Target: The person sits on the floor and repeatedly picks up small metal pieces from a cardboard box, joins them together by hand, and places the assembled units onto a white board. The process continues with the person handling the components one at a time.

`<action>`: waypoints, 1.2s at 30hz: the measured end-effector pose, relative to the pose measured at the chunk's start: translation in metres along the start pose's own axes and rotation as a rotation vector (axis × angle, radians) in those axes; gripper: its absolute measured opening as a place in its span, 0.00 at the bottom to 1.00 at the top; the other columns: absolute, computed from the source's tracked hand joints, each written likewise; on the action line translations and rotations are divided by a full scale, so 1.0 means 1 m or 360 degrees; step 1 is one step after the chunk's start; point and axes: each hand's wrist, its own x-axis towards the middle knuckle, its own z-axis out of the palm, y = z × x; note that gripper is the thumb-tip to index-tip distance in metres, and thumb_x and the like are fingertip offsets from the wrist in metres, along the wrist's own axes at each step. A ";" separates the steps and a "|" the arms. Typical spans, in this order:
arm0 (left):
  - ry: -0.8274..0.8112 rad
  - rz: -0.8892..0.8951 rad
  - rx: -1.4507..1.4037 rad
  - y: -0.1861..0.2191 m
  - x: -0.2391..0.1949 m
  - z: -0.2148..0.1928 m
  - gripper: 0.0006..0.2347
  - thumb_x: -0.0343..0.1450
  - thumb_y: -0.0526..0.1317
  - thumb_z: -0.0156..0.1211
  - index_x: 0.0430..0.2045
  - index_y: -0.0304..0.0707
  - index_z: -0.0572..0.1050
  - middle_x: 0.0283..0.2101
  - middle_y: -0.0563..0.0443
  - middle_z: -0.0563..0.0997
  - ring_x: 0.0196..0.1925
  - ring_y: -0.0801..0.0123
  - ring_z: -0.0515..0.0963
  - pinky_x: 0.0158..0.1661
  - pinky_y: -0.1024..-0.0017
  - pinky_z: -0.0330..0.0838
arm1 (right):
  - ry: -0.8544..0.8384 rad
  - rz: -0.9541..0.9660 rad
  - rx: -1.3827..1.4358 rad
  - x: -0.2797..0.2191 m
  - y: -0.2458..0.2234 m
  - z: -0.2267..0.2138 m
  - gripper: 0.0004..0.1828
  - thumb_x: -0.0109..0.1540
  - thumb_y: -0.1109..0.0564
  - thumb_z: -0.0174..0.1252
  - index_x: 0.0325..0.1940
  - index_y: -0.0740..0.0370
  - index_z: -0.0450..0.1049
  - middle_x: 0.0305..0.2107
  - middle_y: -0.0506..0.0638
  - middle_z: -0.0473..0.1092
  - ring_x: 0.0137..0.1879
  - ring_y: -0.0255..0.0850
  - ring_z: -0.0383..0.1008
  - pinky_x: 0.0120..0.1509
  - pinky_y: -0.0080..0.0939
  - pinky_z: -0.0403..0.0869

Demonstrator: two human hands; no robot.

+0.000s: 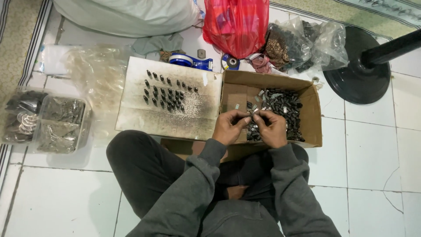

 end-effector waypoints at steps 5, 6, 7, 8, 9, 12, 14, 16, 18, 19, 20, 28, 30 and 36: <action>0.0042 -0.0018 0.0076 0.017 -0.006 -0.008 0.05 0.73 0.31 0.66 0.40 0.30 0.84 0.32 0.34 0.85 0.34 0.62 0.85 0.35 0.64 0.83 | -0.0057 0.0012 -0.0066 -0.002 -0.012 0.009 0.03 0.65 0.64 0.67 0.41 0.69 0.83 0.27 0.66 0.77 0.41 0.51 0.80 0.40 0.52 0.76; 0.0050 -0.0028 0.0086 0.018 -0.006 -0.008 0.05 0.72 0.31 0.66 0.39 0.30 0.84 0.31 0.36 0.85 0.32 0.64 0.85 0.34 0.65 0.83 | -0.0059 0.0036 -0.0082 -0.003 -0.011 0.009 0.04 0.65 0.64 0.67 0.40 0.70 0.84 0.26 0.66 0.76 0.40 0.51 0.80 0.40 0.51 0.76; 0.0049 -0.0027 0.0084 0.017 -0.007 -0.009 0.05 0.72 0.31 0.66 0.39 0.30 0.84 0.31 0.36 0.85 0.32 0.64 0.85 0.34 0.65 0.83 | -0.0058 0.0035 -0.0084 -0.003 -0.014 0.010 0.04 0.65 0.64 0.67 0.40 0.70 0.84 0.26 0.66 0.76 0.40 0.51 0.80 0.40 0.51 0.76; 0.0060 -0.0009 0.0091 0.017 -0.007 -0.010 0.05 0.72 0.30 0.67 0.39 0.29 0.84 0.31 0.34 0.85 0.32 0.63 0.85 0.34 0.64 0.83 | -0.0068 0.0029 -0.0138 -0.002 -0.017 0.012 0.04 0.65 0.64 0.68 0.40 0.69 0.83 0.26 0.66 0.76 0.40 0.53 0.80 0.39 0.51 0.76; 0.0072 0.0008 0.0098 0.017 -0.008 -0.012 0.05 0.72 0.30 0.67 0.39 0.29 0.84 0.30 0.33 0.85 0.32 0.61 0.85 0.34 0.63 0.82 | -0.0077 0.0022 -0.0191 -0.001 -0.020 0.014 0.05 0.64 0.63 0.69 0.40 0.69 0.83 0.25 0.66 0.76 0.39 0.56 0.81 0.37 0.51 0.76; 0.0159 -0.0010 0.0019 0.020 -0.009 -0.017 0.06 0.72 0.32 0.68 0.40 0.30 0.84 0.30 0.35 0.85 0.33 0.64 0.85 0.34 0.65 0.82 | -0.0067 0.0132 0.0012 0.000 -0.010 0.020 0.05 0.66 0.61 0.69 0.41 0.67 0.84 0.26 0.61 0.78 0.39 0.41 0.76 0.39 0.49 0.76; 0.0191 -0.0034 -0.0068 0.023 -0.012 -0.019 0.07 0.72 0.32 0.68 0.41 0.29 0.83 0.33 0.34 0.85 0.36 0.63 0.85 0.36 0.66 0.83 | -0.0045 0.0210 0.0197 -0.005 -0.010 0.024 0.06 0.67 0.60 0.67 0.43 0.69 0.83 0.27 0.61 0.77 0.39 0.41 0.75 0.39 0.49 0.76; 0.0241 -0.0047 -0.0148 0.024 -0.014 -0.027 0.08 0.73 0.33 0.69 0.43 0.29 0.82 0.37 0.33 0.85 0.39 0.61 0.86 0.39 0.67 0.84 | -0.0042 0.0280 0.0392 -0.006 -0.009 0.036 0.08 0.69 0.60 0.66 0.44 0.71 0.83 0.28 0.62 0.77 0.39 0.41 0.74 0.40 0.49 0.76; 0.0266 -0.0023 -0.0140 0.018 -0.022 -0.037 0.07 0.76 0.33 0.66 0.44 0.28 0.81 0.39 0.32 0.85 0.42 0.57 0.86 0.40 0.64 0.83 | -0.0016 0.0289 0.0437 -0.015 -0.006 0.052 0.08 0.67 0.61 0.68 0.45 0.71 0.83 0.26 0.60 0.77 0.36 0.38 0.74 0.37 0.43 0.77; 0.0283 -0.0030 -0.0137 0.011 -0.026 -0.039 0.07 0.76 0.33 0.66 0.44 0.28 0.81 0.39 0.32 0.85 0.42 0.57 0.86 0.40 0.64 0.83 | -0.0033 0.0296 0.0444 -0.018 0.003 0.061 0.08 0.67 0.61 0.68 0.45 0.71 0.83 0.26 0.60 0.77 0.36 0.38 0.74 0.37 0.43 0.77; 0.0402 0.0004 -0.0048 0.005 -0.028 -0.043 0.06 0.75 0.34 0.67 0.43 0.30 0.82 0.38 0.33 0.85 0.42 0.55 0.86 0.40 0.62 0.84 | -0.0024 0.0295 0.0421 -0.016 0.011 0.072 0.07 0.66 0.61 0.69 0.43 0.70 0.83 0.26 0.59 0.76 0.34 0.38 0.75 0.37 0.42 0.76; 0.1225 0.0264 0.0668 -0.010 -0.054 -0.062 0.08 0.78 0.36 0.59 0.46 0.36 0.83 0.39 0.36 0.82 0.43 0.41 0.84 0.39 0.49 0.87 | 0.0024 0.0043 0.0123 -0.010 0.007 0.175 0.06 0.63 0.61 0.71 0.42 0.66 0.84 0.29 0.61 0.79 0.37 0.41 0.78 0.37 0.44 0.77; 0.1221 0.0159 0.0529 -0.004 -0.061 -0.063 0.12 0.80 0.33 0.47 0.53 0.33 0.78 0.45 0.30 0.82 0.49 0.32 0.81 0.46 0.39 0.84 | 0.0046 -0.0151 -0.0041 -0.004 0.011 0.188 0.05 0.62 0.62 0.71 0.42 0.65 0.84 0.31 0.62 0.79 0.38 0.54 0.82 0.35 0.47 0.79; 0.1213 0.0009 0.0404 -0.027 -0.046 -0.078 0.12 0.78 0.31 0.42 0.48 0.43 0.74 0.48 0.33 0.82 0.52 0.34 0.81 0.50 0.41 0.82 | -0.0082 -0.0422 -0.0311 0.026 0.020 0.217 0.04 0.63 0.59 0.71 0.42 0.55 0.86 0.30 0.52 0.79 0.37 0.50 0.82 0.37 0.45 0.81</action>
